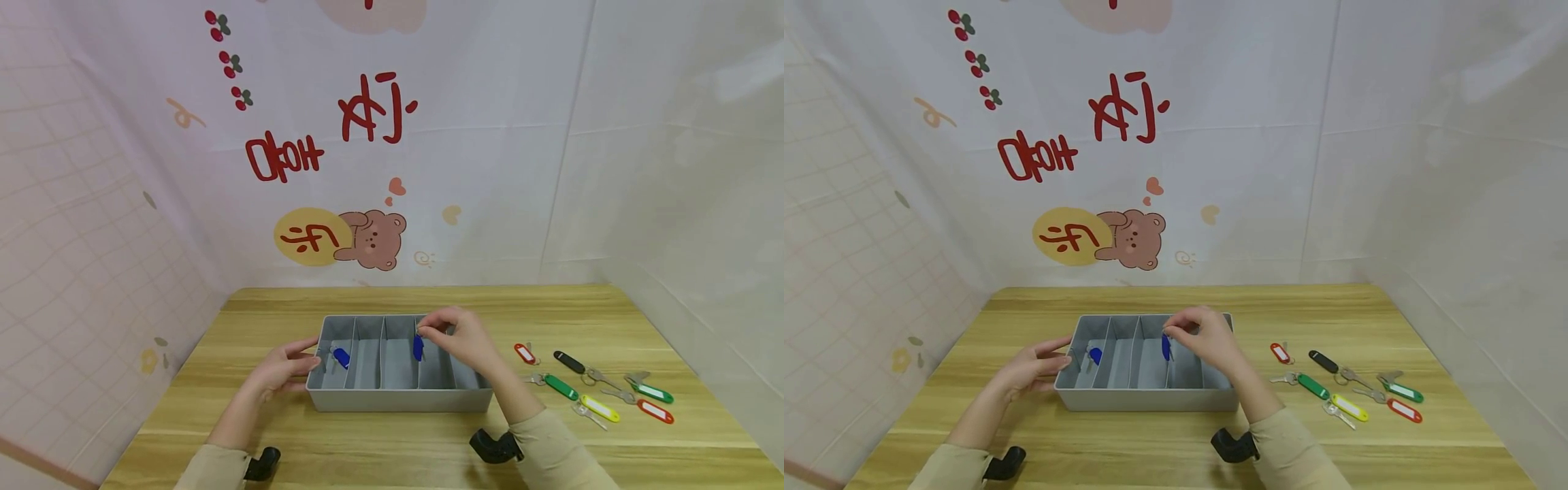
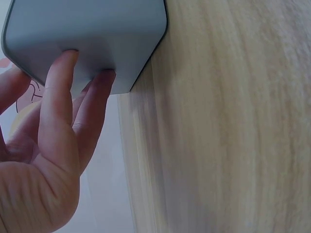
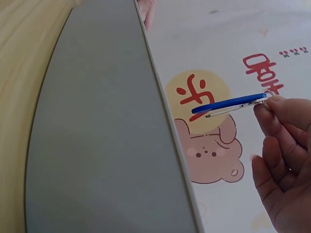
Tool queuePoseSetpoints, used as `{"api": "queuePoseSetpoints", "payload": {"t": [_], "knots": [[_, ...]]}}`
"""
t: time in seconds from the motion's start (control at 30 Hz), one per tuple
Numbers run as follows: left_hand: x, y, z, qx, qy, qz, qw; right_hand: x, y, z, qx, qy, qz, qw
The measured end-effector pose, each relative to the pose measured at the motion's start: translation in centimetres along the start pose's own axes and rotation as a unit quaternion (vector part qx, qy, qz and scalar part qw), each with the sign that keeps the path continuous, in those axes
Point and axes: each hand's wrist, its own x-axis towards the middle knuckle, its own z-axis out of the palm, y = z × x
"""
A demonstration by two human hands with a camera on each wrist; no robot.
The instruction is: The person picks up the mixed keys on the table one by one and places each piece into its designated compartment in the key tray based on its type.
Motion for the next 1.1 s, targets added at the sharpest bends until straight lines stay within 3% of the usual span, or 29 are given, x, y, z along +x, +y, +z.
{"api": "queuePoseSetpoints", "payload": {"t": [0.33, 0.6, 1.1], "knots": [[0.0, 0.0, 0.0, -0.005, -0.007, 0.004, 1.0, 0.5, -0.5, 1.5, 0.026, -0.02, 0.007, 0.9994], [-0.1, -0.1, 0.0, 0.007, 0.005, 0.002, 1.0, 0.8, -1.2, 2.9, 0.047, -0.038, 0.016, 0.998], [0.1, -0.3, -0.2, 0.016, 0.008, 0.003, 0.9998, 1.0, -2.6, 5.1, 0.071, -0.048, 0.026, 0.996]]}}
